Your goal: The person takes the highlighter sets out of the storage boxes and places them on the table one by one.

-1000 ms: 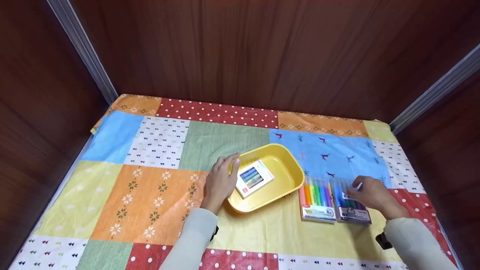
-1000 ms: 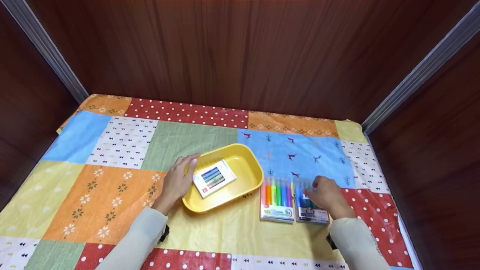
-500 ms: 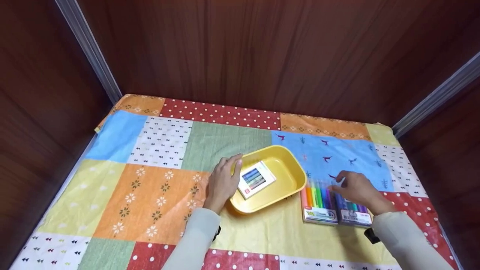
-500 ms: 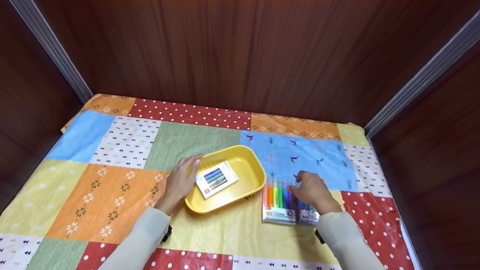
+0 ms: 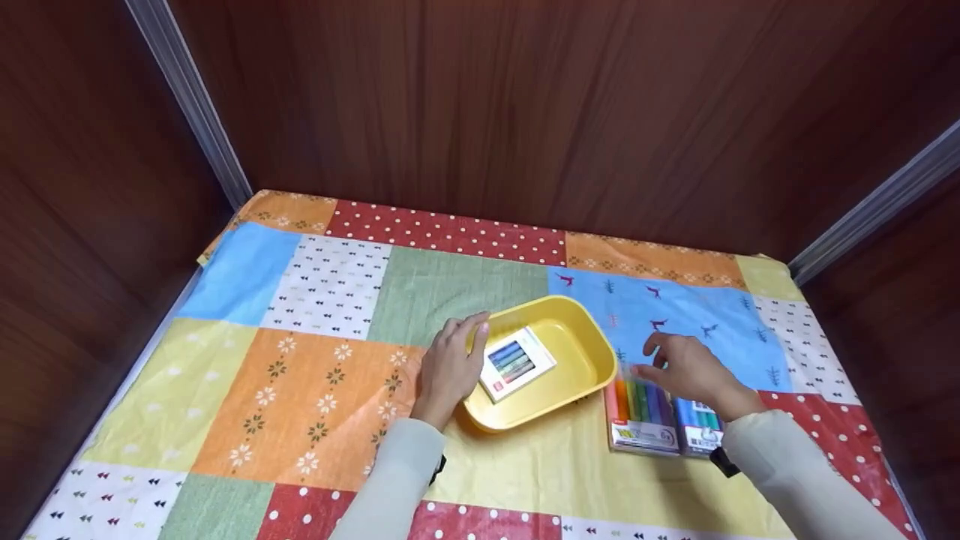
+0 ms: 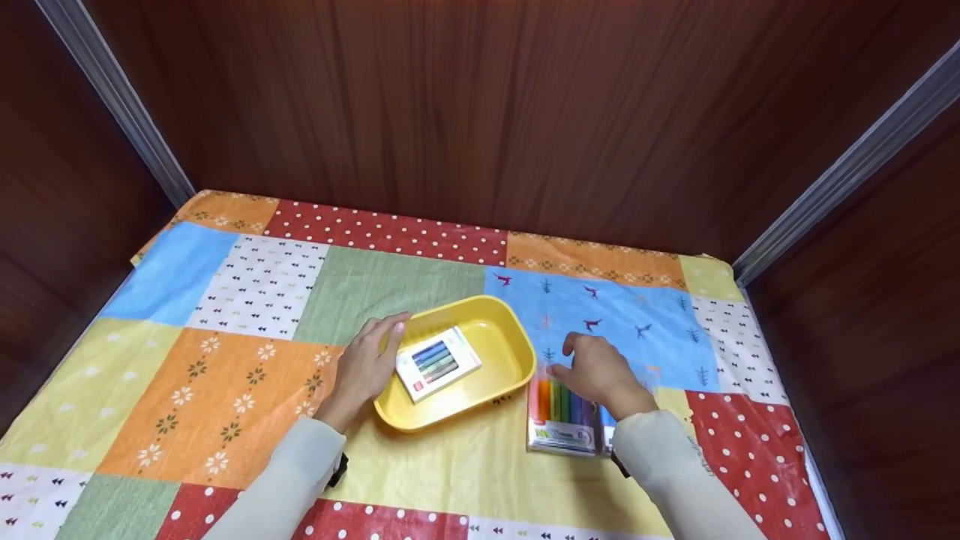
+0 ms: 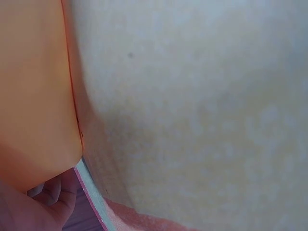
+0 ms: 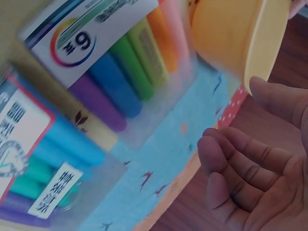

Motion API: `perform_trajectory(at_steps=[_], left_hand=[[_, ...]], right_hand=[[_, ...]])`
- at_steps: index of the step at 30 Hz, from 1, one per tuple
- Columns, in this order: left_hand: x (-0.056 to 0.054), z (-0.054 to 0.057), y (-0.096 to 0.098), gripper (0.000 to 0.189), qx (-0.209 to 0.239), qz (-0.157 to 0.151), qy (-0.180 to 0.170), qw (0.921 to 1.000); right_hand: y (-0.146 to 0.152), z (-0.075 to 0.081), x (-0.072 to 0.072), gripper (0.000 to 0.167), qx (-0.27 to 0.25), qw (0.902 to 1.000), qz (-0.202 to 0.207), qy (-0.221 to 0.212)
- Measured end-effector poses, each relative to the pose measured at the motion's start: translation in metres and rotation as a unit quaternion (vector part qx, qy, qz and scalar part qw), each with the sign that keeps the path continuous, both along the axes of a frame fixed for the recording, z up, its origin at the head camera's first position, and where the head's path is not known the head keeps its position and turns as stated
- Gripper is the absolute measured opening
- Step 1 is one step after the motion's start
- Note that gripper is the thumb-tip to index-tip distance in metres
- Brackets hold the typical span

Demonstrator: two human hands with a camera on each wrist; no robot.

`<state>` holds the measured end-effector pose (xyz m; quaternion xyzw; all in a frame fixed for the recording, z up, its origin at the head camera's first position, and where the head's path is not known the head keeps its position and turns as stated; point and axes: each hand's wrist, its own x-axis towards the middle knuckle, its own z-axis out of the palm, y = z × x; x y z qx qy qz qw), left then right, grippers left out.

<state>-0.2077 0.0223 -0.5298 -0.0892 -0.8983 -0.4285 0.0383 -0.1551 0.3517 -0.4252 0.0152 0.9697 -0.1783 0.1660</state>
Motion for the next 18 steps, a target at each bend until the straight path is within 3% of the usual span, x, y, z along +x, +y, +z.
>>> perform_trajectory(at_steps=[11, 18], left_hand=[[0.001, -0.001, 0.0, 0.045, 0.0, 0.003, -0.008, 1.0], [0.001, 0.0, 0.001, 0.046, -0.003, 0.004, -0.004, 1.0]], right_hand=[[-0.027, 0.0, -0.009, 0.028, -0.021, 0.994, 0.077, 0.075], [-0.045, -0.003, -0.017, 0.028, -0.04, 0.9923, 0.096, 0.068]])
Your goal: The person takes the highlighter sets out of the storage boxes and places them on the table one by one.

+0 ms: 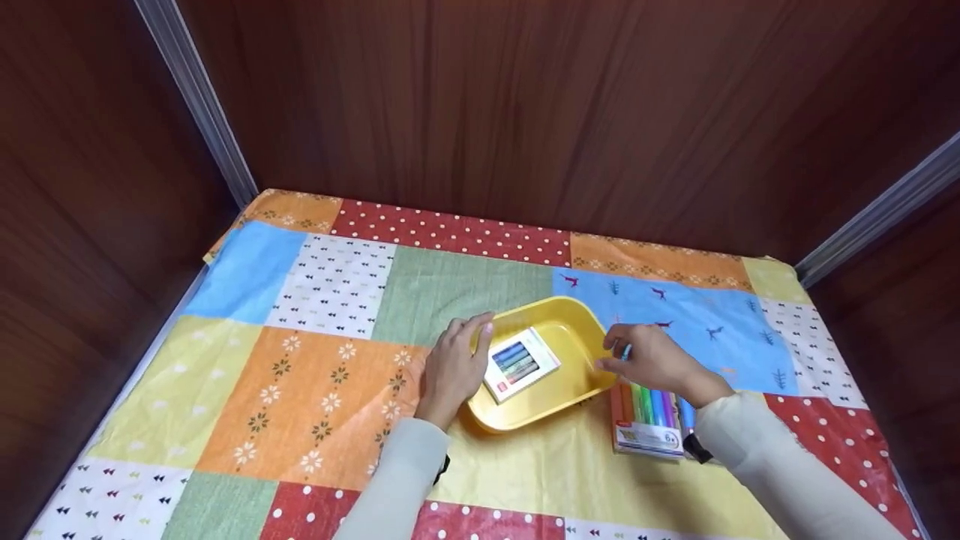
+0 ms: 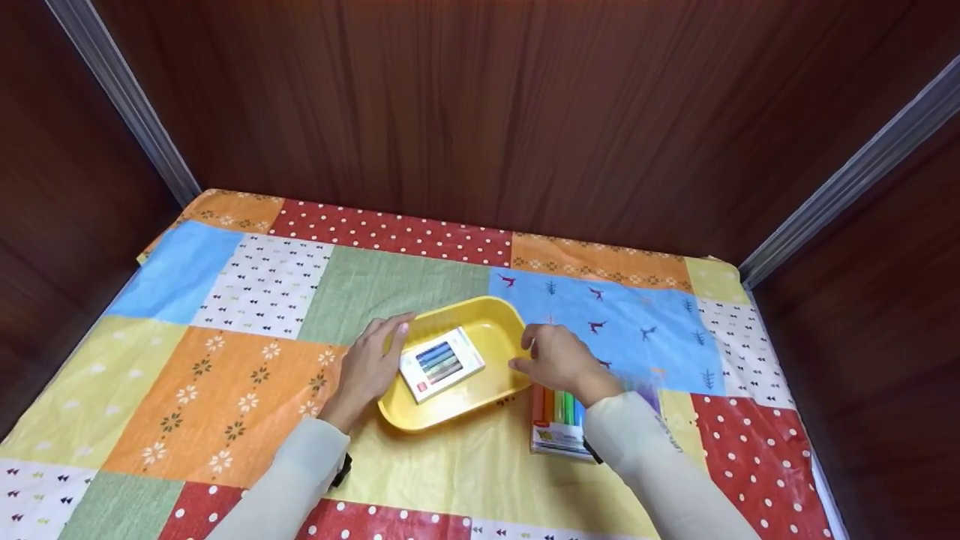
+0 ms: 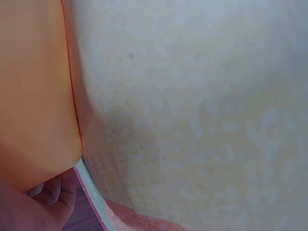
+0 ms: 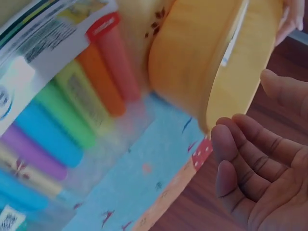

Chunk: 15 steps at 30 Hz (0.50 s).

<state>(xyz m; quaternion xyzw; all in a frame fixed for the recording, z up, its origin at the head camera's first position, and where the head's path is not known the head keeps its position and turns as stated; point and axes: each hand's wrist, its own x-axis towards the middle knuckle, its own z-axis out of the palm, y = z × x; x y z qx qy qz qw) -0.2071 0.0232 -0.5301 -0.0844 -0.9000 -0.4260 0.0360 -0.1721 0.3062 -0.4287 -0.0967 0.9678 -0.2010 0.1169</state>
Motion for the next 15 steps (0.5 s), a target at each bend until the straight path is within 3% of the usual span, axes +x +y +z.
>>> perform_trajectory(at_steps=[15], left_hand=[[0.0, -0.001, 0.0, 0.044, -0.001, 0.0, 0.004, 1.0]], right_hand=[[-0.041, -0.015, -0.026, 0.024, -0.034, 0.9954, 0.087, -0.024]])
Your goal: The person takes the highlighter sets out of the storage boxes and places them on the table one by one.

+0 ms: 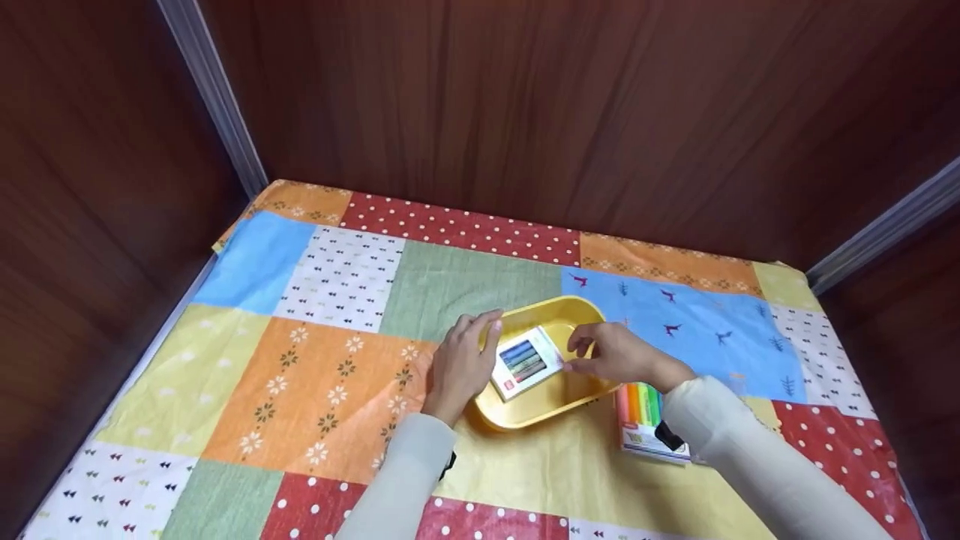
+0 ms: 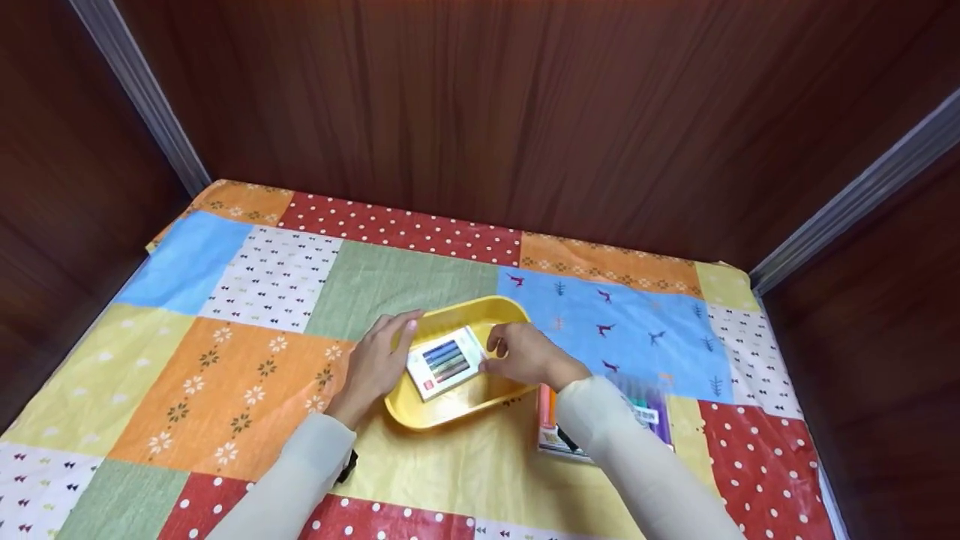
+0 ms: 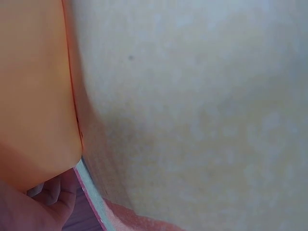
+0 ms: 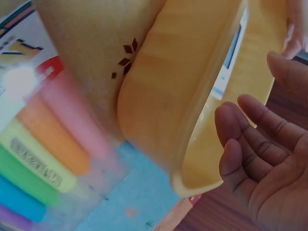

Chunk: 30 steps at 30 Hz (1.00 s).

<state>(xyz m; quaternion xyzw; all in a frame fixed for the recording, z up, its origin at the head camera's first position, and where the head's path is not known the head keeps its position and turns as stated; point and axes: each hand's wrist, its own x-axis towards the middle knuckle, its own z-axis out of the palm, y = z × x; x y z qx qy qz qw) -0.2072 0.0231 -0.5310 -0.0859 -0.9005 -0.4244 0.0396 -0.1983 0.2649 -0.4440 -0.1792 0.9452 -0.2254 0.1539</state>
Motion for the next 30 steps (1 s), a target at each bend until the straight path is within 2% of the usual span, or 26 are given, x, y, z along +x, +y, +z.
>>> perform_trajectory(at_steps=[4, 12, 19, 30], left_hand=[[0.0, 0.001, -0.001, 0.044, -0.004, 0.003, -0.008, 1.0], [-0.002, 0.001, 0.0, 0.045, -0.005, 0.002, -0.006, 1.0], [-0.002, 0.001, 0.001, 0.044, -0.01, 0.011, -0.017, 0.9997], [-0.001, 0.0, -0.002, 0.043, -0.007, 0.002, 0.011, 0.9999]], right_hand=[[-0.013, -0.003, -0.009, 0.023, 0.002, 0.9999, 0.008, -0.009], [-0.038, -0.009, -0.031, 0.021, 0.01, 0.9988, 0.047, 0.011], [-0.058, -0.014, -0.045, 0.024, 0.018, 0.996, 0.085, -0.017], [-0.074, -0.017, -0.059, 0.043, 0.06, 0.9884, 0.132, -0.047]])
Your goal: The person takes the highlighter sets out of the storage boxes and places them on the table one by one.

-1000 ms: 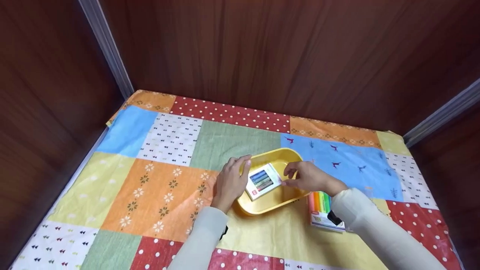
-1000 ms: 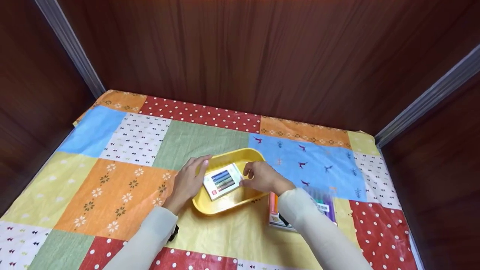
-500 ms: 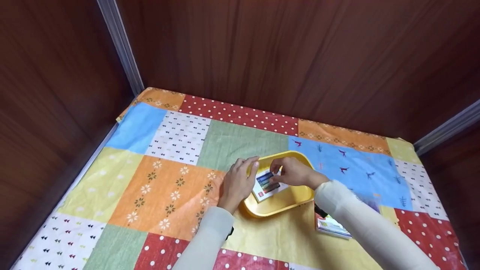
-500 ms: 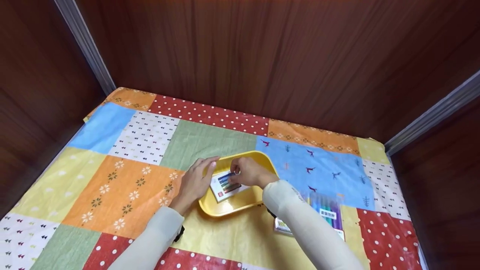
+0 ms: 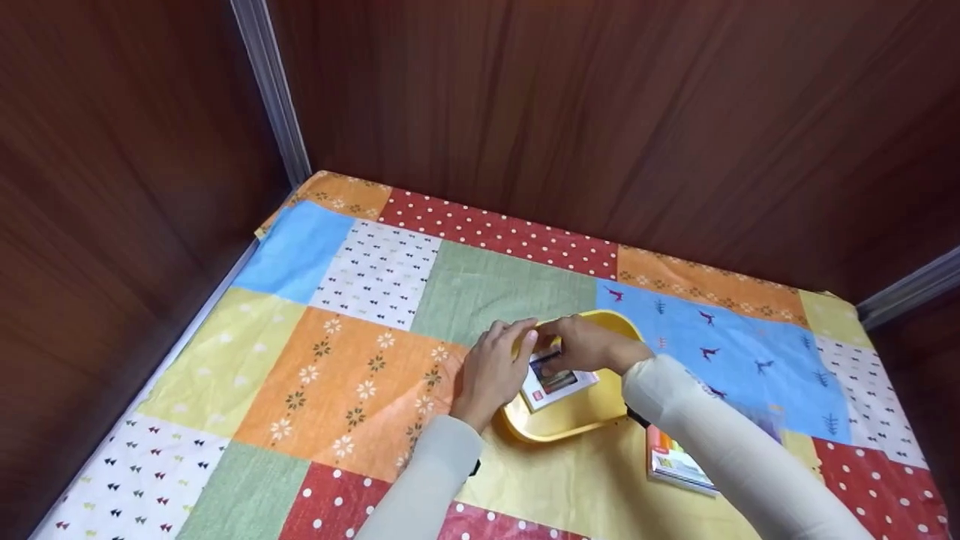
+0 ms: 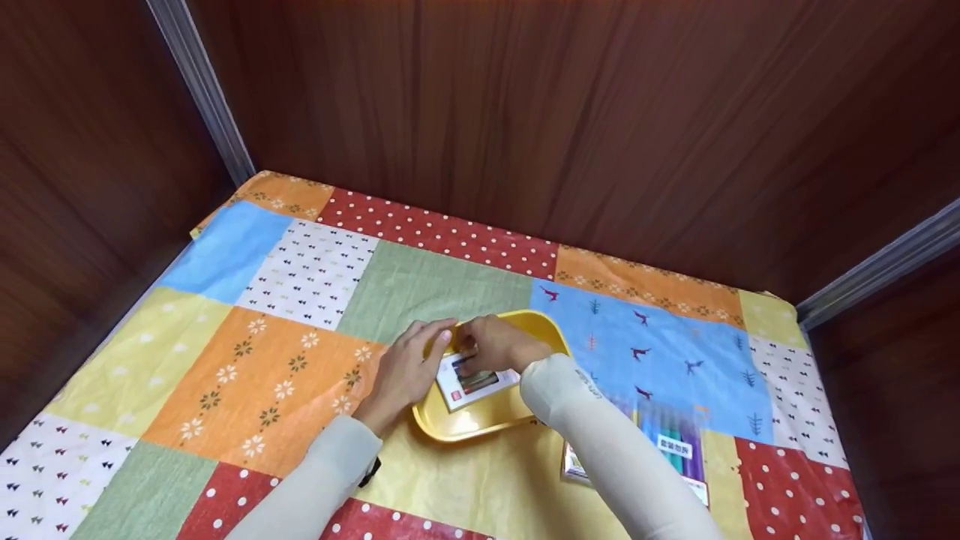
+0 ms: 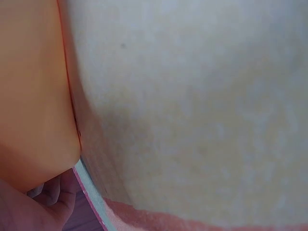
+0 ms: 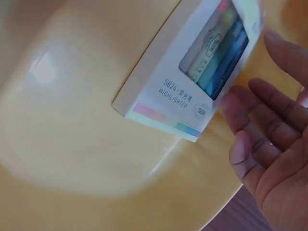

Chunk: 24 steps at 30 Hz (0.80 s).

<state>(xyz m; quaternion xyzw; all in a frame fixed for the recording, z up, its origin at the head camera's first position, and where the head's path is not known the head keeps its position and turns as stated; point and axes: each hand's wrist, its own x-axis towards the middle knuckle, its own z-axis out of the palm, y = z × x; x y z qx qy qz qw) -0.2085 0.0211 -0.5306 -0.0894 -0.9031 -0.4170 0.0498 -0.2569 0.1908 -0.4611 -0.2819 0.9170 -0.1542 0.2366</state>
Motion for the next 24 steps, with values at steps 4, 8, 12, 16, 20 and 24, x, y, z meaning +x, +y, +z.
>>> perform_trajectory(at_steps=[4, 8, 12, 16, 20, 24], left_hand=[[0.001, 0.001, 0.002, 0.043, 0.003, 0.0, -0.004, 1.0], [0.001, 0.003, 0.004, 0.043, 0.002, 0.0, -0.007, 1.0], [0.001, 0.003, 0.004, 0.043, 0.004, 0.0, -0.007, 1.0], [0.0, 0.003, 0.004, 0.043, 0.004, 0.0, -0.014, 0.9999], [-0.001, 0.002, 0.003, 0.043, -0.001, 0.001, -0.018, 0.9998], [-0.001, 0.0, 0.002, 0.043, -0.006, 0.003, -0.015, 0.9999]], right_hand=[[0.0, -0.001, -0.001, 0.049, 0.009, 0.9999, 0.012, -0.007], [-0.003, -0.002, 0.0, 0.055, 0.031, 0.9995, 0.001, -0.01], [-0.006, -0.002, 0.003, 0.06, 0.082, 0.9966, -0.01, -0.005], [-0.009, -0.003, 0.004, 0.061, 0.144, 0.9892, -0.013, 0.027], [-0.011, -0.004, 0.005, 0.058, 0.194, 0.9795, -0.025, 0.048], [-0.011, -0.007, 0.005, 0.056, 0.207, 0.9771, -0.029, 0.038]])
